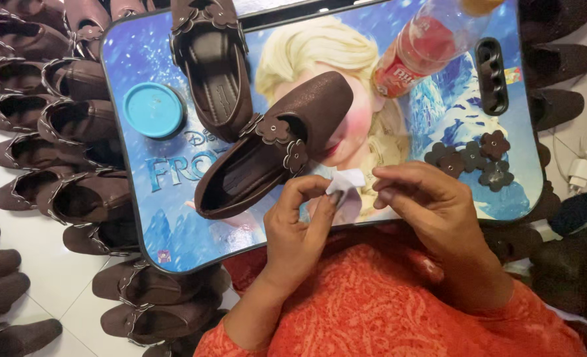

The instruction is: The person cleans brown children's shoes by applying liquid from a bottle onto a white cloth and wiping the shoe surfaces. They handle multiple shoes one at a time, wiping the upper, sides, and interior, then placing each cleaned shoe on a Frozen-themed tray.

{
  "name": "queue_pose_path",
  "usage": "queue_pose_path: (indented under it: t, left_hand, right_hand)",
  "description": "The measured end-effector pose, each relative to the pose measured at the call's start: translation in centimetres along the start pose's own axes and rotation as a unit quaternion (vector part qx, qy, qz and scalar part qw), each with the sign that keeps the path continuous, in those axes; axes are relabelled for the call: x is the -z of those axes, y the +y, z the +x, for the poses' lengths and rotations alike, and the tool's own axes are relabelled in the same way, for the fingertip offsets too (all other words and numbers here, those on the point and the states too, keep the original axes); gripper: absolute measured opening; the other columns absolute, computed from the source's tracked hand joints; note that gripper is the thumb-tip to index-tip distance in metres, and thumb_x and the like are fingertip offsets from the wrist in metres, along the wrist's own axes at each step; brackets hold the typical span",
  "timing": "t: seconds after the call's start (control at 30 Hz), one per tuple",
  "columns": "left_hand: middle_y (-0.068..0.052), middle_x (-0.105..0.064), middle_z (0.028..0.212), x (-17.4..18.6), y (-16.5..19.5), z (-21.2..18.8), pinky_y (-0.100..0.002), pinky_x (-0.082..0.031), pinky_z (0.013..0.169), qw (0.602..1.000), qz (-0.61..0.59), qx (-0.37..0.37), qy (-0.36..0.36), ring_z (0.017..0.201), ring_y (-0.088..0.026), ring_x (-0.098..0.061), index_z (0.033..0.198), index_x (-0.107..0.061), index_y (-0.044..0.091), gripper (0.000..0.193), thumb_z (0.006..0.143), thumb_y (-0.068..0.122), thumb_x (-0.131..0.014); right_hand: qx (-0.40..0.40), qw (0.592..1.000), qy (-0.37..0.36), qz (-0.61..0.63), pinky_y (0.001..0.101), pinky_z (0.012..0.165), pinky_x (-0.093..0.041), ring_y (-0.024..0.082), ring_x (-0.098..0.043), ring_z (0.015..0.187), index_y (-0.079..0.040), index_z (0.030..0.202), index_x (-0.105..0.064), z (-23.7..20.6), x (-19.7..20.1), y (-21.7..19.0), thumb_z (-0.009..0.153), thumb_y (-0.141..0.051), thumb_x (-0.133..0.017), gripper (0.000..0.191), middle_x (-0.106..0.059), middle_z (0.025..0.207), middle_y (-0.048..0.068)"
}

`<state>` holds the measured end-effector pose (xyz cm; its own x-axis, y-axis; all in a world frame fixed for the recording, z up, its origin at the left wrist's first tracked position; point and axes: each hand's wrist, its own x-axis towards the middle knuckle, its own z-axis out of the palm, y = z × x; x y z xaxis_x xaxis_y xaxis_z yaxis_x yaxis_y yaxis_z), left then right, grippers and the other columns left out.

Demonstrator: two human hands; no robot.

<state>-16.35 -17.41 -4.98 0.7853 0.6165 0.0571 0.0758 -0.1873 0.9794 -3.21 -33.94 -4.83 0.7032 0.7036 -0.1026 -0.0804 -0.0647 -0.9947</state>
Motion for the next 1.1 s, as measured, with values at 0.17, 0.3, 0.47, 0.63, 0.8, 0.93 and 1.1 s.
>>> queue_pose_path:
  t: [0.17, 0.3, 0.47, 0.63, 0.8, 0.93, 1.1]
  left_hand:
    - [-0.008, -0.077, 0.11, -0.8, 0.1, -0.2, -0.029, -0.059, 0.085, 0.995, 0.042, -0.087, -0.036, 0.099, -0.016, -0.075, 0.117, -0.069, 0.007, 0.022, 0.096, 0.001, -0.073]
    - [-0.009, -0.075, 0.112, -1.4, 0.2, -0.1, -0.029, -0.06, 0.086, 0.995, 0.034, -0.088, -0.013, 0.101, -0.016, -0.075, 0.122, -0.066, 0.004, 0.026, 0.097, 0.001, -0.072]
    - [-0.007, -0.07, 0.106, -2.0, -0.2, 0.2, -0.026, -0.062, 0.072, 0.994, -0.086, 0.071, 0.016, 0.089, -0.011, -0.07, 0.122, -0.064, 0.004, 0.021, 0.101, 0.003, -0.061]
    - [-0.009, -0.071, 0.111, -2.5, -0.6, 0.3, -0.027, -0.055, 0.076, 0.998, 0.034, -0.045, 0.013, 0.088, -0.015, -0.068, 0.122, -0.068, 0.004, 0.02, 0.104, 0.0, -0.061]
    - [-0.011, -0.069, 0.113, -2.3, -0.3, 0.6, -0.032, -0.056, 0.087, 0.991, 0.077, -0.113, 0.008, 0.1, -0.023, -0.07, 0.124, -0.065, 0.006, 0.023, 0.105, -0.004, -0.059]
    - [-0.012, -0.068, 0.113, -1.8, 0.4, 1.0, -0.035, -0.057, 0.089, 0.967, 0.124, -0.191, -0.11, 0.103, -0.028, -0.07, 0.127, -0.066, 0.009, 0.035, 0.096, -0.007, -0.063]
    - [-0.007, -0.072, 0.116, -1.8, 1.2, 1.5, -0.034, -0.057, 0.082, 0.939, 0.159, -0.275, -0.13, 0.101, -0.024, -0.073, 0.131, -0.064, 0.009, 0.039, 0.095, -0.003, -0.073]
  right_hand:
    - [0.025, 0.999, -0.024, 0.03, 0.0292, 0.096, -0.051, 0.015, -0.063, 0.107, 0.002, 0.126, -0.064, 0.2, 0.5, 0.8, 0.089, 0.002, -0.069, 0.037, -0.065, 0.115, 0.01]
    - [0.044, 0.998, -0.026, 0.021, 0.0328, 0.094, -0.053, 0.018, -0.067, 0.104, 0.003, 0.108, -0.071, 0.3, 1.0, 1.7, 0.096, -0.001, -0.069, 0.013, -0.07, 0.113, 0.013]
    - [-0.022, 0.987, -0.028, 0.155, 0.035, 0.1, -0.052, 0.02, -0.067, 0.11, 0.001, 0.097, -0.065, -0.1, 2.1, 3.1, 0.097, -0.004, -0.065, 0.005, -0.072, 0.12, 0.017]
    - [-0.056, 0.941, -0.013, 0.334, 0.0366, 0.095, -0.051, 0.023, -0.068, 0.1, 0.0, 0.098, -0.06, -0.1, 2.9, 4.7, 0.101, -0.006, -0.059, 0.007, -0.072, 0.113, 0.021]
    - [0.02, 0.991, 0.019, 0.128, 0.0346, 0.098, -0.05, 0.019, -0.064, 0.101, -0.001, 0.1, -0.058, -0.6, 2.8, 2.3, 0.099, 0.001, -0.062, 0.004, -0.071, 0.11, 0.018]
    - [0.161, 0.982, 0.046, -0.089, 0.0365, 0.112, -0.041, 0.025, -0.056, 0.12, 0.003, 0.121, -0.054, 0.1, 1.7, -1.2, 0.075, 0.002, -0.061, 0.046, -0.058, 0.124, 0.016]
    - [0.136, 0.976, -0.117, -0.122, 0.0335, 0.097, -0.05, 0.023, -0.066, 0.11, 0.002, 0.119, -0.064, 1.2, 1.5, -2.0, 0.075, 0.0, -0.076, 0.046, -0.069, 0.116, 0.013]
